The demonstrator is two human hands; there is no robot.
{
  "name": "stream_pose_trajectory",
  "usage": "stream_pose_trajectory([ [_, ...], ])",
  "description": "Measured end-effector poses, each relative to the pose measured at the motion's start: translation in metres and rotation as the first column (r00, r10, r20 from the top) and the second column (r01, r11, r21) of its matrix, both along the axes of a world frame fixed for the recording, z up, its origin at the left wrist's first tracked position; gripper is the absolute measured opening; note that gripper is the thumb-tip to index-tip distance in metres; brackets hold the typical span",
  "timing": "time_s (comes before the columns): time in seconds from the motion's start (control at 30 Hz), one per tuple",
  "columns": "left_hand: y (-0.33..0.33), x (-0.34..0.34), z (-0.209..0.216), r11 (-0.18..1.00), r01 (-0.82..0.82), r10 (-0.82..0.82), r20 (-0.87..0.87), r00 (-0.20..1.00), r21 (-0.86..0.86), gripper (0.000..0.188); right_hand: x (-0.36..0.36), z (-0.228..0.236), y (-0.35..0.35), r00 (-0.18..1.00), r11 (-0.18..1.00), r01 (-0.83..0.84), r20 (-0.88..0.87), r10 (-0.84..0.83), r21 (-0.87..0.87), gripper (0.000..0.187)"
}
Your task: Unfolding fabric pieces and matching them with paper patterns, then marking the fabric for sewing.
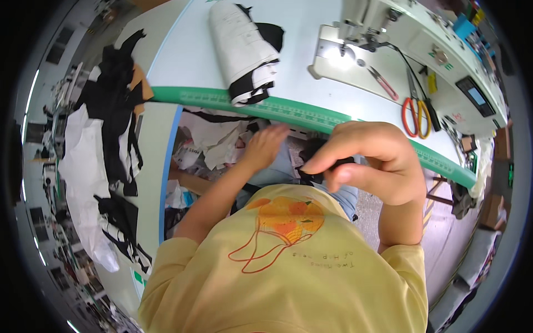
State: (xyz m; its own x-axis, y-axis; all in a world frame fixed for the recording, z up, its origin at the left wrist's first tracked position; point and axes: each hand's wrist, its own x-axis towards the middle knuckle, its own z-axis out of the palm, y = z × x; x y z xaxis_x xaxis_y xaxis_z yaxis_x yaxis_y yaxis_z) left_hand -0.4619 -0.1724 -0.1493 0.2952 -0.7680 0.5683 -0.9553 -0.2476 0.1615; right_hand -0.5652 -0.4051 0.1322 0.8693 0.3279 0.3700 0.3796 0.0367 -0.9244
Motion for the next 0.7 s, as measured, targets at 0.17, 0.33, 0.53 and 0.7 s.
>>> stream_pose_trajectory([
  [0.17, 0.025, 0.027, -0.038, 0.861, -0.255, 0.503, -0.668, 0.548, 0.440, 0.025, 0.006, 0.000, 0.027, 1.000, 0.999, 0.013, -0.005, -0.014, -0.049, 0.018],
  [0.33, -0.008, -0.041, 0.061, 0.954, -0.139, -0.196, -0.903, 0.382, -0.265, 0.019, -0.012, -0.030, 0.007, 0.888, 0.823, 0.326, -0.148, -0.436, -0.466, 0.032],
  [0.53, -0.006, -0.071, 0.196, 0.820, 0.409, -0.571, -0.613, 0.545, -0.400, 0.026, -0.007, -0.065, 0.052, 0.938, 0.878, -0.093, -0.338, -0.081, -0.469, 0.058],
  [0.7, 0.059, -0.029, 0.260, 0.678, 0.053, -0.665, -0.580, 0.470, -0.733, 0.022, 0.001, -0.119, 0.063, 0.883, 0.820, -0.386, -0.427, 0.195, -0.423, 0.029],
])
